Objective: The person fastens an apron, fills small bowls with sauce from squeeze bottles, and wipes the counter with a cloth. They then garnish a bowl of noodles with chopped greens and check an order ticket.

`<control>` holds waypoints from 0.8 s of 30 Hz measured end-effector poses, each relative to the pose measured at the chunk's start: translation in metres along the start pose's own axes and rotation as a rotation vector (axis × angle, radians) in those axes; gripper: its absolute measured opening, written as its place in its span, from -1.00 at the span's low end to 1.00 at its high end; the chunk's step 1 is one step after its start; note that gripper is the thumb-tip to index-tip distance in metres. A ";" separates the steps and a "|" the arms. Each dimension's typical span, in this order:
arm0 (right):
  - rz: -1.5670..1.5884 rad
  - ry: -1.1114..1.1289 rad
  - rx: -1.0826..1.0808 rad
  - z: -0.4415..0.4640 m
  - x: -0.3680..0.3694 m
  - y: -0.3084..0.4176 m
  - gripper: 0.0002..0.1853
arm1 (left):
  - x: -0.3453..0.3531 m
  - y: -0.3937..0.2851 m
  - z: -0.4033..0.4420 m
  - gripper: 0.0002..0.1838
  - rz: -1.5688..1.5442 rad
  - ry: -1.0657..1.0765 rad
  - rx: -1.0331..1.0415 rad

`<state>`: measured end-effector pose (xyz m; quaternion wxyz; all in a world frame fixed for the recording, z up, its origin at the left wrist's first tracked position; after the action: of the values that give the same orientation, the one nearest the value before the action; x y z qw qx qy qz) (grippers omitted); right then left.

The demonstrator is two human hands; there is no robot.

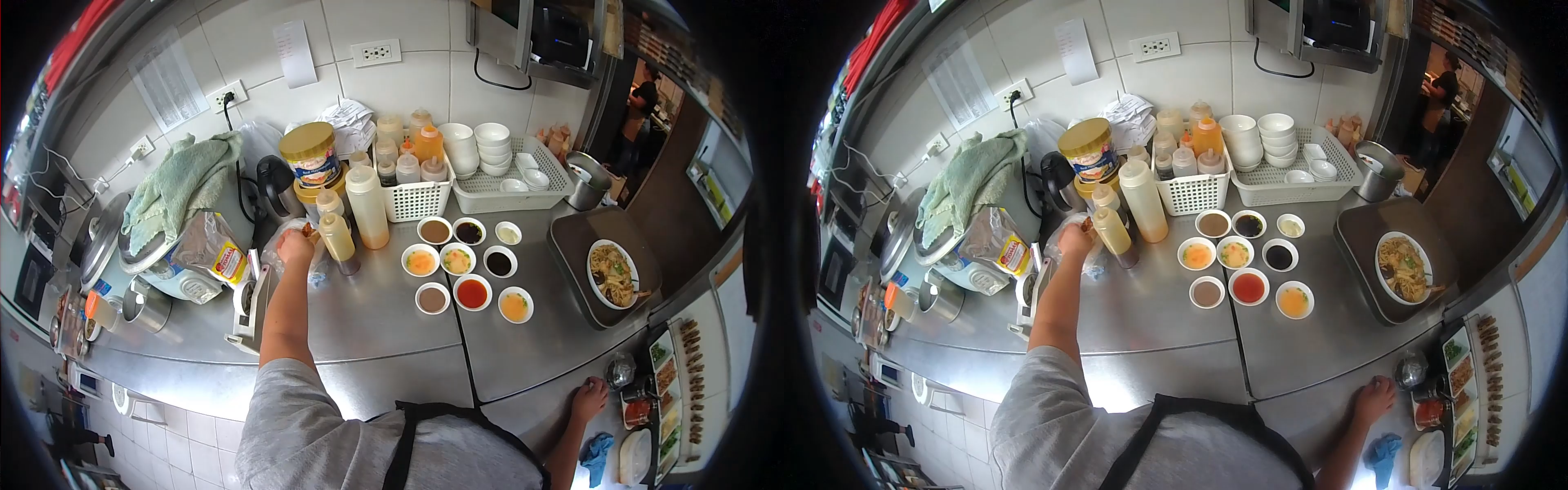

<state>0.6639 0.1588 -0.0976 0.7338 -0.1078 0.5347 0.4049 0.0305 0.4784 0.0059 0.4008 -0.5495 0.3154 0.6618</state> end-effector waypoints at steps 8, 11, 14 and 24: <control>0.032 0.006 0.009 0.001 -0.002 0.001 -0.80 | -0.062 0.044 0.003 -0.77 -1.025 -0.184 0.098; 0.053 0.005 0.028 0.000 0.001 0.001 -0.81 | -0.152 -0.004 -0.062 -0.84 -1.451 0.038 0.368; 0.062 -0.017 0.037 -0.001 -0.001 0.001 -0.82 | -0.220 -0.045 -0.160 -0.80 -1.448 0.149 0.822; 0.155 -0.053 0.043 -0.003 -0.013 0.009 -0.84 | -0.302 -0.092 -0.259 -0.84 -1.578 -0.198 1.912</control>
<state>0.6544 0.1567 -0.0855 0.7163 -0.0398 0.5305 0.4516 0.2571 0.2452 0.2528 0.9503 -0.0244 0.2228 -0.2163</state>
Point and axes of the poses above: each hand's wrist, its own z-axis towards the middle knuckle, its own x-axis out of the palm, y = z × x, the point moved 2 cm from there along z, towards the middle knuckle, and after that the axes turned 7 degrees about z, right-handed, at the moved point
